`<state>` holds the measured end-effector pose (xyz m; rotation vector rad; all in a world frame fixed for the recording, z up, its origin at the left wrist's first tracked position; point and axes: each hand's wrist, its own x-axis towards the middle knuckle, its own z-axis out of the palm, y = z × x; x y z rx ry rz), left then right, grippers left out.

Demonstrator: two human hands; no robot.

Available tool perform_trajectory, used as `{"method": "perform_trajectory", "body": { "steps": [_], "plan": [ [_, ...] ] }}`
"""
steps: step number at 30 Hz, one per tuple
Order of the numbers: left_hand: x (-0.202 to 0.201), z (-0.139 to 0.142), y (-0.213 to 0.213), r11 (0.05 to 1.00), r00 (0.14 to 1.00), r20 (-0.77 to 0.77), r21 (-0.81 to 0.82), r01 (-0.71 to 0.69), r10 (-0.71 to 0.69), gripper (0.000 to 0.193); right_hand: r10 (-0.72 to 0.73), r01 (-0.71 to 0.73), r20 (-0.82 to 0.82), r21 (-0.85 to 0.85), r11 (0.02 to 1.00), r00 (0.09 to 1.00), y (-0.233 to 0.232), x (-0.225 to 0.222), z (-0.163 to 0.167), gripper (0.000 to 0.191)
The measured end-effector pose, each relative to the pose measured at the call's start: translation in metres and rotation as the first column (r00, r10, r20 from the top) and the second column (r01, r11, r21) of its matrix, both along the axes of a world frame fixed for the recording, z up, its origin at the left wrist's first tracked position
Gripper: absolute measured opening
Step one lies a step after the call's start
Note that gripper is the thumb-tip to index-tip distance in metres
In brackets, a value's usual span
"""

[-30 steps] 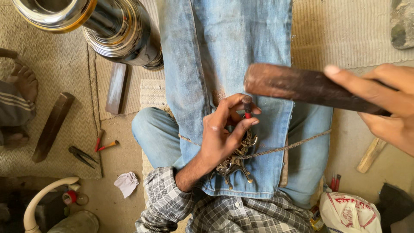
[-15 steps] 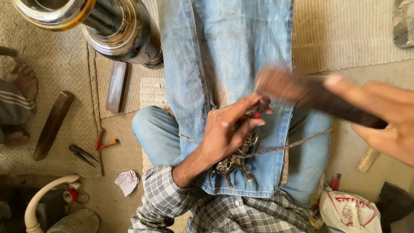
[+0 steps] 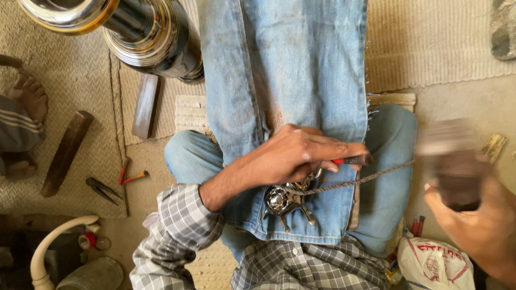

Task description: The person sits cross-legged on the floor with a brass animal figurine tied to a denim pad on their lap. They hold a punch against the figurine and repeatedly strike it with a wooden mallet, repositioning the punch and turning the figurine to work different areas of the surface.

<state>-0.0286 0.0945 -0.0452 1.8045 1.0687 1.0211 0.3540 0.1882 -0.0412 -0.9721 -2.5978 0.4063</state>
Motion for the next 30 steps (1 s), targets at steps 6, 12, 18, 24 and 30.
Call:
{"method": "perform_trajectory", "body": {
  "steps": [6, 12, 18, 24, 30],
  "plan": [
    [-0.008, 0.004, 0.020, 0.968, 0.968, 0.027, 0.054, 0.246, -0.248, 0.076, -0.002, 0.005, -0.139, 0.024, 1.000, 0.990, -0.029, 0.012, -0.033, 0.055],
    [-0.009, 0.007, 0.023, 0.957, 0.958, -0.040, 0.053, 0.284, -0.283, 0.074, 0.032, -0.029, -0.025, 0.136, 0.990, 0.999, -0.035, 0.012, -0.043, 0.080],
    [-0.006, 0.001, 0.013, 0.995, 0.994, 0.055, 0.036, 0.090, -0.092, 0.054, -0.104, 0.109, -0.084, 0.053, 0.993, 0.991, -0.021, 0.020, -0.041, 0.071],
    [-0.006, -0.004, 0.013, 0.995, 0.994, 0.052, 0.024, 0.098, -0.100, 0.054, -0.410, 0.297, -0.142, -0.486, 0.822, 0.901, -0.027, 0.027, -0.012, 0.017],
    [0.000, -0.004, -0.002, 0.998, 0.997, 0.025, -0.001, -0.069, 0.069, 0.051, -0.010, -0.002, -0.051, -0.229, 0.973, 0.999, 0.009, -0.020, 0.016, 0.053]
  ]
}}
